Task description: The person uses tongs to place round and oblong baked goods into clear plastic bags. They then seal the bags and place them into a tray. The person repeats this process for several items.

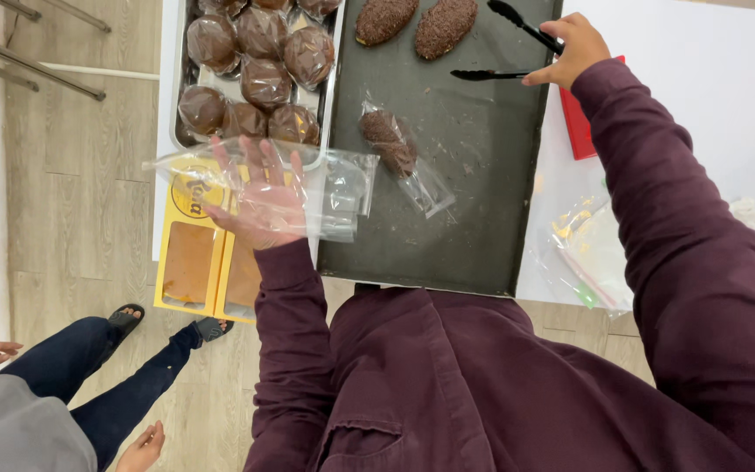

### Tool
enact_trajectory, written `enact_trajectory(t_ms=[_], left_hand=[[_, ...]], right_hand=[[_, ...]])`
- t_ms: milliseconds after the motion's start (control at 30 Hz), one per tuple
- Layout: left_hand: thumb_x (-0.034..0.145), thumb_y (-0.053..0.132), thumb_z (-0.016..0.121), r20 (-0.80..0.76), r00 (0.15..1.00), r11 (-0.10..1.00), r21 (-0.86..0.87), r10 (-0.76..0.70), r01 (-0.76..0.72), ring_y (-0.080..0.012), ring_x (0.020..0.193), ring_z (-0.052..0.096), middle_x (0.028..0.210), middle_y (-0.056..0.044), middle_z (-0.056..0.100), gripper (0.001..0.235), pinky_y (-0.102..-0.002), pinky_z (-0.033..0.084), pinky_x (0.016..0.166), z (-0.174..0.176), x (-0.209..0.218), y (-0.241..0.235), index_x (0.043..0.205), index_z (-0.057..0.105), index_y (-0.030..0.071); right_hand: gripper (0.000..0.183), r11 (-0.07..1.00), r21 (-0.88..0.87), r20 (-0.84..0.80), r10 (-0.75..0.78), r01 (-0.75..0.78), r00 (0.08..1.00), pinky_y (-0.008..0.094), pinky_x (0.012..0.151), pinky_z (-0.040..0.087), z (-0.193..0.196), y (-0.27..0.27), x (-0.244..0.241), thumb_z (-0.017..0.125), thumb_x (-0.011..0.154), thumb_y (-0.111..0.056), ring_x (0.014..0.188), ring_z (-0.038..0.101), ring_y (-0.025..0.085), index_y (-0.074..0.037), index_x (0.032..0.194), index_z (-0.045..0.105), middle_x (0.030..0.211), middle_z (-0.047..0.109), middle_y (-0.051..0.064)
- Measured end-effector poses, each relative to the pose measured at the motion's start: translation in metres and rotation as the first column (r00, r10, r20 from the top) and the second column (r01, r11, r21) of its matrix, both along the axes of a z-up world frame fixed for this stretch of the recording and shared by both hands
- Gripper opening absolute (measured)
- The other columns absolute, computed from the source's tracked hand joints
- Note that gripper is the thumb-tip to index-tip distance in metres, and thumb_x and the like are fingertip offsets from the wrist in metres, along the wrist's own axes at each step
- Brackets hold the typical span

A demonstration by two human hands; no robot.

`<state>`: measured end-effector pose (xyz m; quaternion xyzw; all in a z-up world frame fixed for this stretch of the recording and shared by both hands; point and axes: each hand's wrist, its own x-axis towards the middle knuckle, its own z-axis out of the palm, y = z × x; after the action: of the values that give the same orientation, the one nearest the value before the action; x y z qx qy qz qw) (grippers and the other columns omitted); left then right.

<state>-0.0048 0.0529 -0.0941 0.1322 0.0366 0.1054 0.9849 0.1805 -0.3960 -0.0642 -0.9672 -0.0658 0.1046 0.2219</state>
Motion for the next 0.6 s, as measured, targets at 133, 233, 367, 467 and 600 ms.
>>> enact_trajectory(t_ms=[133, 233, 367, 467, 600], left_hand=[[0.076, 0.060, 0.074, -0.051, 0.998, 0.999, -0.017, 0.034, -0.035, -0.0248, 0.140, 0.050, 0.151, -0.003, 0.052, 0.104, -0.062, 0.037, 0.120, 0.004, 0.000, -0.005, 0.164, 0.025, 0.036], [0.080, 0.061, 0.072, -0.009, 1.000, 1.000, -0.024, 0.018, -0.019, -0.0251, 0.142, 0.048, 0.153, -0.003, 0.050, 0.102, -0.062, 0.033, 0.123, -0.002, 0.004, -0.006, 0.166, 0.023, 0.036], [0.089, 0.062, 0.063, 0.111, 0.994, 0.997, -0.070, -0.005, 0.013, -0.0287, 0.146, 0.045, 0.158, -0.008, 0.047, 0.095, -0.063, 0.029, 0.125, -0.007, 0.017, -0.011, 0.168, 0.018, 0.036], [0.082, 0.058, 0.072, 0.044, 0.999, 0.999, -0.041, 0.007, -0.006, -0.0306, 0.143, 0.048, 0.155, -0.009, 0.048, 0.102, -0.064, 0.033, 0.122, -0.002, 0.022, -0.011, 0.167, 0.020, 0.035], [0.084, 0.061, 0.068, 0.028, 1.000, 1.000, -0.029, -0.001, 0.001, -0.0303, 0.143, 0.048, 0.155, -0.009, 0.048, 0.100, -0.063, 0.035, 0.121, -0.003, 0.022, -0.012, 0.167, 0.019, 0.034]], right_hand=[[0.098, 0.991, -0.102, -0.070, 0.075, -0.082, 0.995, 0.048, 0.090, 0.048, -0.011, 0.000, 0.037, 0.093, 0.066, -0.040, 0.109, 0.055, 0.033, 0.000, 0.146, 0.055, 0.133, 0.049, 0.015], [0.098, 0.985, -0.126, -0.098, 0.106, -0.119, 0.989, 0.050, 0.094, 0.047, -0.014, 0.001, 0.054, 0.092, 0.066, -0.041, 0.117, 0.052, 0.035, -0.001, 0.147, 0.055, 0.136, 0.048, 0.015], [0.094, 0.969, -0.087, -0.059, 0.226, -0.231, 0.972, 0.048, 0.099, 0.045, -0.018, 0.002, 0.074, 0.092, 0.062, -0.041, 0.122, 0.052, 0.034, -0.003, 0.142, 0.059, 0.143, 0.049, 0.015], [0.083, 0.996, 0.027, -0.261, 0.093, -0.089, 0.961, 0.043, 0.087, 0.051, -0.011, 0.005, 0.074, 0.092, 0.069, -0.025, 0.097, 0.068, 0.029, -0.011, 0.143, 0.056, 0.148, 0.050, 0.013], [0.081, 0.998, 0.015, -0.282, 0.070, -0.068, 0.957, 0.043, 0.087, 0.051, -0.004, 0.002, 0.061, 0.092, 0.070, -0.022, 0.094, 0.068, 0.028, -0.012, 0.143, 0.058, 0.145, 0.053, 0.014]])
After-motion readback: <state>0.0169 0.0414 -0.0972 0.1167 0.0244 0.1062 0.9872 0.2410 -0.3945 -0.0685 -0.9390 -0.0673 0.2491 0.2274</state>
